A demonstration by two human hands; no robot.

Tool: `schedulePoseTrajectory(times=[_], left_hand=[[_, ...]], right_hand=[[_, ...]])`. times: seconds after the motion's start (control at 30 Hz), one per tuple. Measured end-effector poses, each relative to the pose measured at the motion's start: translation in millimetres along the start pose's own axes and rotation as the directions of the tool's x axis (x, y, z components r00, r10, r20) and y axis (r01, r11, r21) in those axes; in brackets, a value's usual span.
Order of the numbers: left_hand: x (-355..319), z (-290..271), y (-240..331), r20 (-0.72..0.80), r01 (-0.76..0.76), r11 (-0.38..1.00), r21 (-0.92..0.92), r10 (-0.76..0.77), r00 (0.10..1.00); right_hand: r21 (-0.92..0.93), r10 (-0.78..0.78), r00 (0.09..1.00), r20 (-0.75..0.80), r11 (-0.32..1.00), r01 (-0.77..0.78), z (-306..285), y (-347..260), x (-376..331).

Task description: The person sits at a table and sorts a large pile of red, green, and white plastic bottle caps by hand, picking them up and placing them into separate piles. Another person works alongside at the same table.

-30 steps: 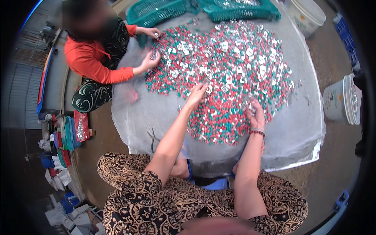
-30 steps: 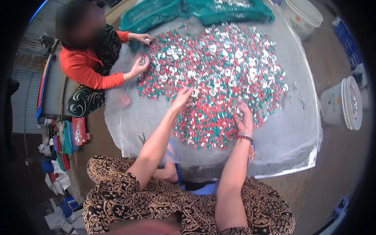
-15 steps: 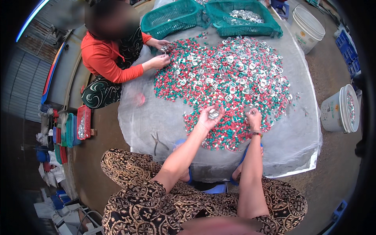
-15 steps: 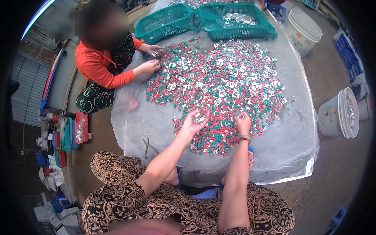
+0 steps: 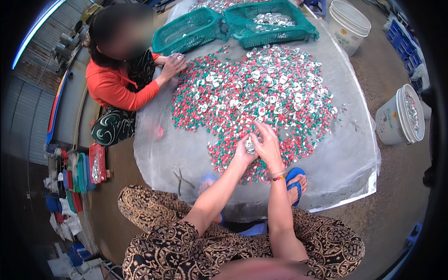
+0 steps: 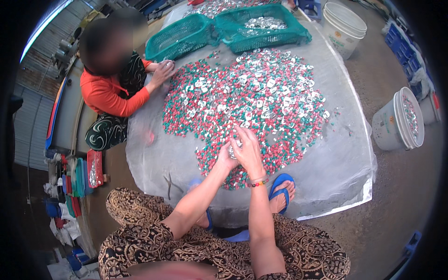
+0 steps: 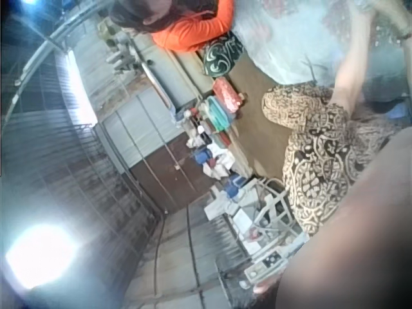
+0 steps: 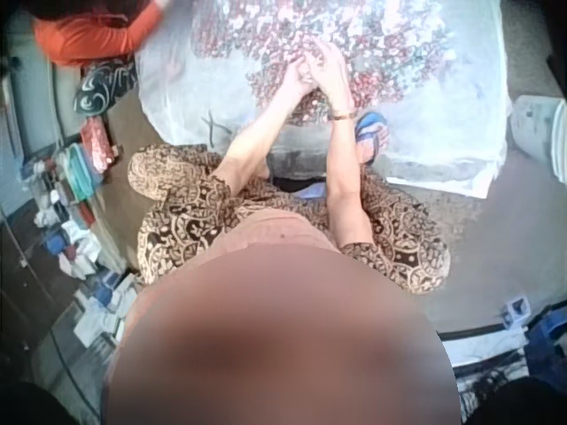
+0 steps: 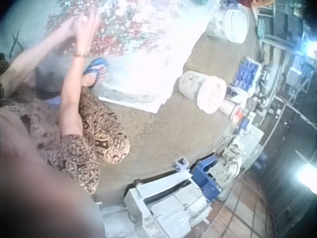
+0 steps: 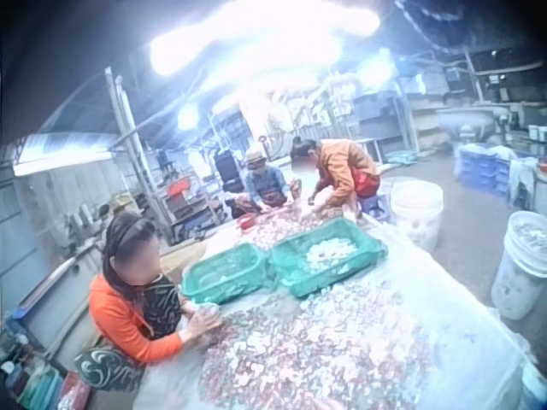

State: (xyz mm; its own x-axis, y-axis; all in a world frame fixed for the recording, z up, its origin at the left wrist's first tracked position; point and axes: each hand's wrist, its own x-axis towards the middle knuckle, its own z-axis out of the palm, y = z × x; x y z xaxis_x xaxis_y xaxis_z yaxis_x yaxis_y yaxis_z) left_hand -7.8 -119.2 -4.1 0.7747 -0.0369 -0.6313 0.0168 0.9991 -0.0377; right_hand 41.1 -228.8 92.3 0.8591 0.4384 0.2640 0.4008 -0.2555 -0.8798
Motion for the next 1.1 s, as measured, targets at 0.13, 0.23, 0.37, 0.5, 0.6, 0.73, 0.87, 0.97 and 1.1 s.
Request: schedulePoseTrajectory(times=[0.13,0.23,0.37,0.5,0.6,0.73,0.87,0.97,1.1], left_hand=[[38.5,136.4,49.5,0.153,-0.072,0.985,-0.155,0.096,0.984],[51.4,296.9,91.0,0.697,-0.116,0.990,0.086,0.023,0.717],[39.5,364.8,111.1,0.434,-0.405,0.838,0.366,0.232,0.871],[51.4,254.8,102.5,0.439,-0.458,0.420,0.783,0.148,0.886],[74.8,164.7,88.0,0.342,-0.289,-0.327,0.900,0.116,0.932],[96.1,99.6,49.0,0.564,-0.074,-0.956,0.283,0.103,0.819],[87.0,51.7,-0.8,0.561,0.091,-0.957,0.276,0.237,0.793],[75.5,33.6,-10.9,0.583,0.016,-0.956,0.292,0.191,0.790],[44.7,14.4,-2.5,0.546,-0.021,-0.965,0.262,0.130,0.827]], right_hand=[[-0.002,0.031,0.977,-0.211,0.999,-0.032,-41.4,11.5,24.3],[-0.079,0.042,0.946,-0.320,0.994,-0.071,-67.9,26.7,34.4],[-0.088,0.152,0.908,-0.391,0.976,-0.201,-74.5,58.8,31.2],[-0.064,0.316,0.883,-0.348,0.931,-0.359,-71.4,103.6,8.4],[-0.219,0.442,0.863,-0.246,0.842,-0.494,-73.9,126.4,-7.0],[-0.435,0.379,0.875,-0.302,0.762,-0.480,-78.1,147.4,18.0],[-0.382,0.458,0.784,-0.419,0.694,-0.610,-90.3,183.8,89.7],[-0.324,0.565,0.745,-0.354,0.674,-0.664,-89.7,213.4,131.0],[-0.520,0.626,0.729,-0.279,0.539,-0.662,-47.7,216.5,108.1]])
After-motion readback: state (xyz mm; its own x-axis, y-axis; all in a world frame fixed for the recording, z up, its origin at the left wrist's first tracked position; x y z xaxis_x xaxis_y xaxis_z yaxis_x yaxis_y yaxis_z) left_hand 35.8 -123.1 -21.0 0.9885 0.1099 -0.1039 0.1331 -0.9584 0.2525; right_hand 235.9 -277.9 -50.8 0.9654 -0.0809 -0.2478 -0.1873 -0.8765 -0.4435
